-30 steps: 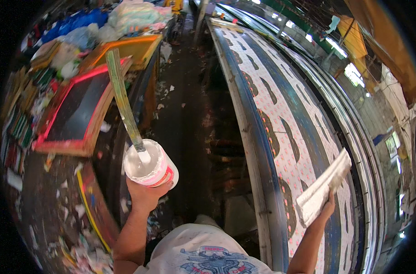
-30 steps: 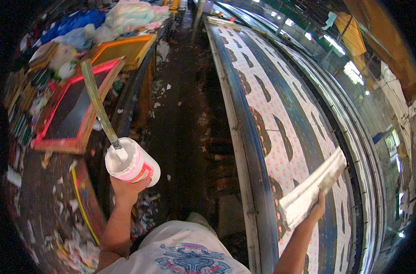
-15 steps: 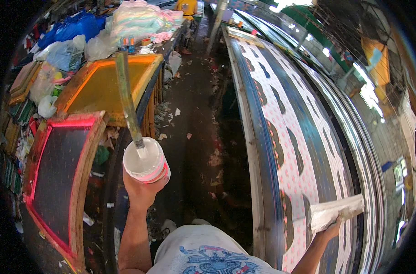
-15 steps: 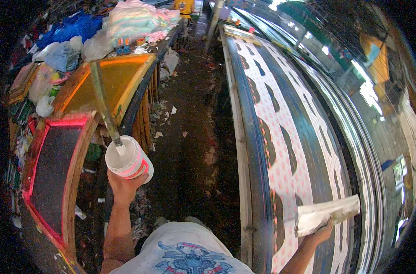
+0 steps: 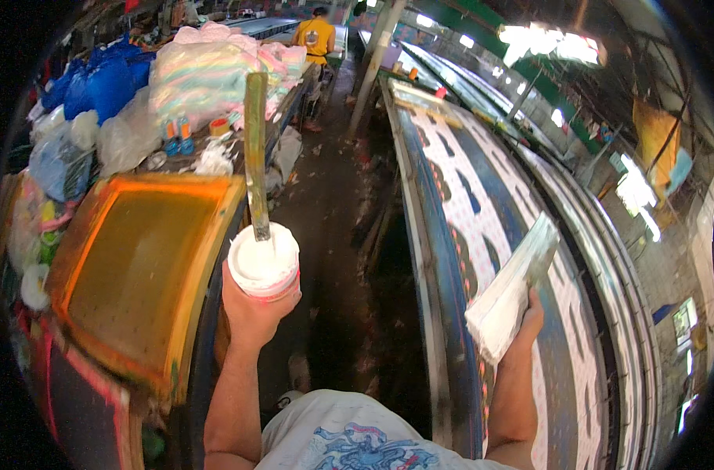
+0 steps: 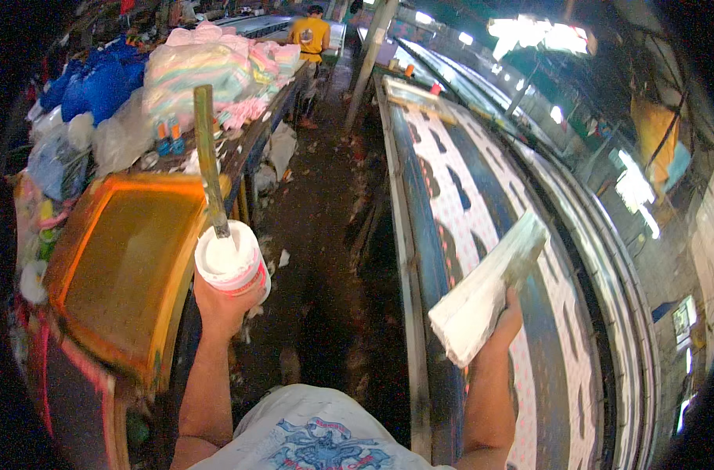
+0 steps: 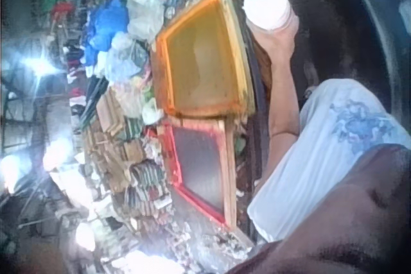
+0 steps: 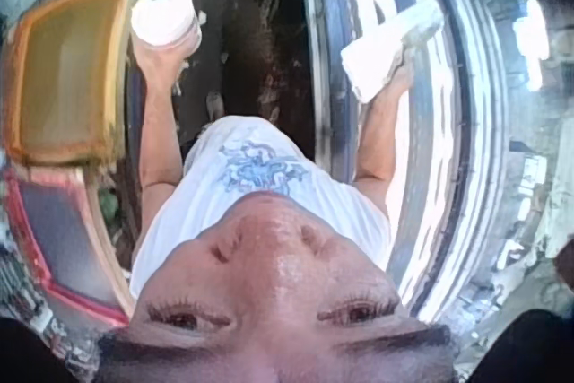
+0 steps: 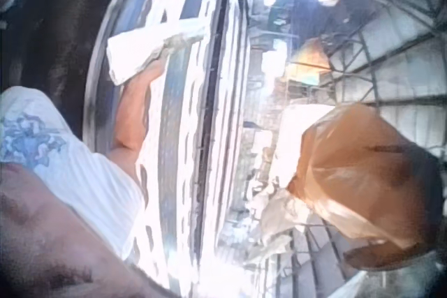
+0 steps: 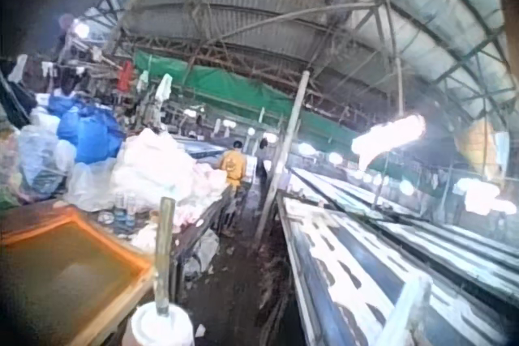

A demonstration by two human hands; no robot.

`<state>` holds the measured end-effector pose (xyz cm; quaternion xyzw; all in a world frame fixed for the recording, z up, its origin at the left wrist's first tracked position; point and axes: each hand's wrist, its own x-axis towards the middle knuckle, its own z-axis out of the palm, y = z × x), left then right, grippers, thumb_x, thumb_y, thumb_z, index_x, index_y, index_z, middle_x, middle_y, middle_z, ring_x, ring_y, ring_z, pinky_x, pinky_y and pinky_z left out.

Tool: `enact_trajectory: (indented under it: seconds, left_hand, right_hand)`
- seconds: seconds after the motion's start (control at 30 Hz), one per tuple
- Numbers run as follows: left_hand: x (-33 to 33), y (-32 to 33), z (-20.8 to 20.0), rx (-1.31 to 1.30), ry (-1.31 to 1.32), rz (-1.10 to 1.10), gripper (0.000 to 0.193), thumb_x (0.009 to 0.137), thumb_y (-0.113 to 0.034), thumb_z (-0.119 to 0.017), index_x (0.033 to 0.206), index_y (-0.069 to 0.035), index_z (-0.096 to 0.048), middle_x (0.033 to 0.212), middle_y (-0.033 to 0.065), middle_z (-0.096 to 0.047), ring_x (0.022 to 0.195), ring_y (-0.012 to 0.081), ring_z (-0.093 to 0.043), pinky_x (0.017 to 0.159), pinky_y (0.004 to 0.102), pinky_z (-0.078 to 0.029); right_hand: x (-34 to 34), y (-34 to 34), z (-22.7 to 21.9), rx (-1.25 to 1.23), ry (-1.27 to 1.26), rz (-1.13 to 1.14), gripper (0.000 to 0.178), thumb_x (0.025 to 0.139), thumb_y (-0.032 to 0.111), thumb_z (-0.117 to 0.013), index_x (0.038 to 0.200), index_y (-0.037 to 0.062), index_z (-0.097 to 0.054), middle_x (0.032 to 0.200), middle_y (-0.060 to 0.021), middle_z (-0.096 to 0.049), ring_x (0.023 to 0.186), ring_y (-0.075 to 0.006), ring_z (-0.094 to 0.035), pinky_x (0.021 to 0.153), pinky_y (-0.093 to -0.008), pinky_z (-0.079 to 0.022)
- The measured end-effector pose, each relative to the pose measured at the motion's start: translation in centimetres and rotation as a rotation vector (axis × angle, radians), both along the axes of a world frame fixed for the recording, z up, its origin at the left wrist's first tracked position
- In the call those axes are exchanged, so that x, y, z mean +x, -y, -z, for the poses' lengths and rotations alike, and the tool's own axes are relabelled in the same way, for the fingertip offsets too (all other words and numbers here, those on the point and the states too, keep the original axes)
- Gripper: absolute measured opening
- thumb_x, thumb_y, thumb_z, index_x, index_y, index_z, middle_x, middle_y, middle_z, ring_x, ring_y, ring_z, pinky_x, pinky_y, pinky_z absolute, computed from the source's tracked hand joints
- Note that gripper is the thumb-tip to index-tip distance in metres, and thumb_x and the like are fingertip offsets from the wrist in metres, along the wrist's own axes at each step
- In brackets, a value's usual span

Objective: The person applies masking tape across a screen printing frame to create a straight edge, then retrieves a white paste and a brush. They stir the paste and apply it to the taped area of the frame.

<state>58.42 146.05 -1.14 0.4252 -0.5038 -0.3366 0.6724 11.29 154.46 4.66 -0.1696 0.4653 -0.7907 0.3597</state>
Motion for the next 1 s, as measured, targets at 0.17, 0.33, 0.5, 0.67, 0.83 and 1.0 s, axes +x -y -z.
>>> enact_trajectory:
  seconds: [0.17,0.33,0.5,0.67,0.83,1.0]
  left_hand:
    - [-3.0,17.5,-0.1,-0.002,-0.089,0.067,0.093,0.068,-0.007,-0.098,0.148,-0.001,-0.051,0.136,0.0111,-0.067,0.124,0.0218,-0.068,0.112,0.0401,-0.052]
    - [-5.9,33.6,0.9,0.000,-0.041,0.096,0.092,0.068,-0.006,-0.098,0.147,-0.001,-0.051,0.135,0.0096,-0.067,0.121,0.0206,-0.069,0.111,0.0394,-0.053]
    - [-9.1,50.1,1.8,0.013,-0.072,0.082,0.089,0.069,-0.002,-0.097,0.146,-0.002,-0.052,0.133,0.0100,-0.070,0.120,0.0195,-0.070,0.109,0.0383,-0.055]
    - [-11.9,67.2,3.2,0.022,-0.003,0.057,0.091,0.068,0.000,-0.097,0.148,-0.003,-0.053,0.133,0.0097,-0.069,0.120,0.0194,-0.071,0.109,0.0383,-0.056]
    - [-14.1,81.5,2.3,0.051,-0.013,0.073,0.091,0.068,0.000,-0.096,0.148,-0.003,-0.052,0.135,0.0089,-0.069,0.121,0.0187,-0.070,0.109,0.0381,-0.055]
    - [-15.7,97.4,3.9,0.096,0.088,0.011,0.093,0.066,0.000,-0.095,0.149,-0.003,-0.054,0.134,0.0078,-0.069,0.122,0.0199,-0.069,0.111,0.0392,-0.054]
  right_hand:
    - [-6.7,11.5,0.9,0.062,-0.069,0.114,0.054,0.114,0.036,-0.050,0.148,-0.0047,-0.060,0.138,-0.0184,-0.071,0.120,-0.0347,-0.074,0.106,-0.0463,-0.060]
    - [-15.2,18.2,5.2,0.112,-0.230,0.264,0.055,0.110,0.034,-0.049,0.145,-0.0079,-0.059,0.131,-0.0215,-0.071,0.119,-0.0358,-0.074,0.105,-0.0488,-0.061]
    - [-18.8,30.3,8.4,-0.011,-0.063,0.482,0.057,0.116,0.035,-0.046,0.152,-0.0077,-0.055,0.137,-0.0222,-0.070,0.120,-0.0395,-0.074,0.108,-0.0510,-0.060]
    - [-22.7,51.0,8.6,-0.037,-0.053,0.540,0.043,0.115,0.024,-0.051,0.144,-0.0073,-0.058,0.133,-0.0219,-0.069,0.115,-0.0360,-0.075,0.100,-0.0491,-0.063]
    - [-26.1,72.1,8.8,-0.052,-0.137,0.458,0.038,0.111,0.016,-0.056,0.142,-0.0051,-0.063,0.128,-0.0188,-0.072,0.111,-0.0323,-0.075,0.100,-0.0454,-0.061]
    - [-22.4,93.2,3.9,-0.102,-0.041,0.242,0.041,0.110,0.018,-0.055,0.145,-0.0024,-0.063,0.126,-0.0160,-0.074,0.107,-0.0298,-0.077,0.097,-0.0441,-0.063]
